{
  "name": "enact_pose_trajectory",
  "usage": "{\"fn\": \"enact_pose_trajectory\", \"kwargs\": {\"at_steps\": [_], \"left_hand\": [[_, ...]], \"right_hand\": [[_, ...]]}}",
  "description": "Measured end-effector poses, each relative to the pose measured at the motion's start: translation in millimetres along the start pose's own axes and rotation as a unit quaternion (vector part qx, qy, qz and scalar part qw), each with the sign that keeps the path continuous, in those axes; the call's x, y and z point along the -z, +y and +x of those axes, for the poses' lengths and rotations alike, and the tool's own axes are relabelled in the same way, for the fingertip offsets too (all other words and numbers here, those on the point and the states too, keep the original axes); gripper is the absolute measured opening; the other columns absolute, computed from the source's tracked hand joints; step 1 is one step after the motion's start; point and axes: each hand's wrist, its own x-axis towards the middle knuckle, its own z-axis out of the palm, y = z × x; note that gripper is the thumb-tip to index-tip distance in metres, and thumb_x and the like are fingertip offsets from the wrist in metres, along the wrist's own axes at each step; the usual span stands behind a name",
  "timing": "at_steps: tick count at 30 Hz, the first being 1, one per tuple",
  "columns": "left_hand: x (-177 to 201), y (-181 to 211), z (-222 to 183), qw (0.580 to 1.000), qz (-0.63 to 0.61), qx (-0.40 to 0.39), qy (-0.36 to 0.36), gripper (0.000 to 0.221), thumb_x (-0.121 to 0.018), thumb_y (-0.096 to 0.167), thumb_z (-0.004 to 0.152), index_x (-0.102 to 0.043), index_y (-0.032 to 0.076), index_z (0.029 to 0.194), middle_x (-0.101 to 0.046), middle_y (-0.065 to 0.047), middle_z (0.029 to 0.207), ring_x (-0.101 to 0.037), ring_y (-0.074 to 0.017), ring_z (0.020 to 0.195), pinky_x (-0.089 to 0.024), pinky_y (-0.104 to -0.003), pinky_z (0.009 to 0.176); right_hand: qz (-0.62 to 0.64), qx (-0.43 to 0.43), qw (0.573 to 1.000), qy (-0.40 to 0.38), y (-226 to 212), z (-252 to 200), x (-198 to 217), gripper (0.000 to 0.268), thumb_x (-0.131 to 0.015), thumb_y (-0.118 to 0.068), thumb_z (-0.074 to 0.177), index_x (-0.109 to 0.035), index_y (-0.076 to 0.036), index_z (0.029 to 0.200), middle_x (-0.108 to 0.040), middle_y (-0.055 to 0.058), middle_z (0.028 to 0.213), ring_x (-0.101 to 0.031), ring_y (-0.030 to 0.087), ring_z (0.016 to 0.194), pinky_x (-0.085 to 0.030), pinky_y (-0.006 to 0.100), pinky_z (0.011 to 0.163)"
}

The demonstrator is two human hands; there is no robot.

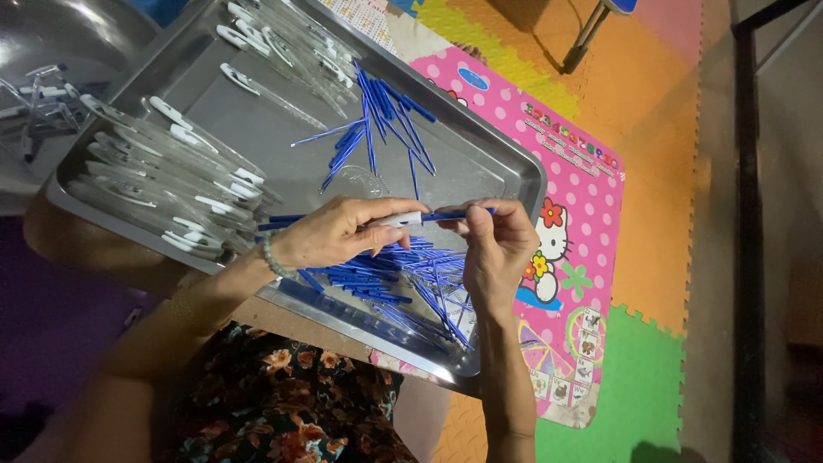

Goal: The person assembles pens by inserting blue ink refills into white pen barrels and then attaching blue caps by hand while the components sit on a metal tray.

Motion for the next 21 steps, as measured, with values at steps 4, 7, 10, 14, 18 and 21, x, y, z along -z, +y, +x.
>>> {"fn": "enact_pose_trajectory", "kwargs": {"at_steps": [4, 7, 10, 14, 18, 21], "left_hand": [[-0.6, -3.7, -0.4, 1.000, -0.001, 0.000, -0.001, 0.049, -0.056, 0.013, 0.114, -0.055, 0.004, 0.162, -0.083, -0.019, 0.112, -0.068, -0.0158, 0.074, -0.054, -0.032, 0.072], [0.9, -2.7, -1.4, 1.000, -0.018, 0.011, -0.003, 0.048, -0.053, 0.014, 0.114, -0.054, 0.003, 0.162, -0.083, -0.020, 0.114, -0.066, -0.0161, 0.077, -0.055, -0.033, 0.078], [1.9, -3.9, -1.4, 1.000, -0.027, 0.012, 0.000, 0.048, -0.053, 0.013, 0.115, -0.054, 0.001, 0.161, -0.082, -0.019, 0.114, -0.066, -0.0161, 0.077, -0.055, -0.033, 0.078], [1.8, -6.5, -2.2, 1.000, -0.019, 0.014, 0.003, 0.048, -0.055, 0.015, 0.114, -0.055, 0.004, 0.162, -0.083, -0.017, 0.115, -0.066, -0.0150, 0.077, -0.055, -0.033, 0.078], [2.2, 0.2, -2.8, 1.000, -0.014, 0.011, 0.000, 0.049, -0.055, 0.015, 0.114, -0.054, 0.002, 0.161, -0.083, -0.016, 0.113, -0.066, -0.0138, 0.077, -0.055, -0.032, 0.077], [2.8, -9.6, -3.1, 1.000, -0.023, 0.008, -0.001, 0.049, -0.054, 0.014, 0.115, -0.053, 0.001, 0.162, -0.082, -0.018, 0.113, -0.065, -0.0147, 0.077, -0.055, -0.033, 0.077]], "right_hand": [[-0.019, 0.004, 1.000, -0.002, -1.4, 0.9, -0.6, 0.016, -0.074, -0.007, 0.106, -0.065, 0.005, 0.108, -0.074, 0.021, 0.089, -0.082, 0.031, 0.087, -0.075, 0.048, 0.082], [-0.020, -0.005, 1.000, -0.009, -2.0, -0.8, -3.3, 0.017, -0.071, -0.006, 0.108, -0.067, 0.007, 0.118, -0.077, 0.025, 0.098, -0.083, 0.035, 0.092, -0.074, 0.046, 0.084], [-0.021, -0.016, 1.000, -0.013, -5.0, -1.7, -7.6, 0.021, -0.070, -0.007, 0.109, -0.068, 0.008, 0.123, -0.078, 0.025, 0.103, -0.083, 0.036, 0.097, -0.073, 0.045, 0.087], [-0.021, -0.002, 1.000, -0.014, -4.1, -1.2, -3.9, 0.023, -0.069, -0.008, 0.109, -0.068, 0.008, 0.127, -0.078, 0.025, 0.106, -0.083, 0.037, 0.097, -0.073, 0.046, 0.088], [-0.029, 0.006, 0.999, -0.033, -7.8, -2.5, -8.4, 0.026, -0.067, -0.006, 0.110, -0.066, 0.010, 0.131, -0.078, 0.028, 0.109, -0.083, 0.039, 0.101, -0.072, 0.047, 0.091], [-0.020, 0.007, 0.999, -0.049, -13.7, -5.5, -14.0, 0.030, -0.064, -0.005, 0.111, -0.062, 0.011, 0.136, -0.077, 0.031, 0.113, -0.081, 0.041, 0.105, -0.071, 0.050, 0.095]]}}
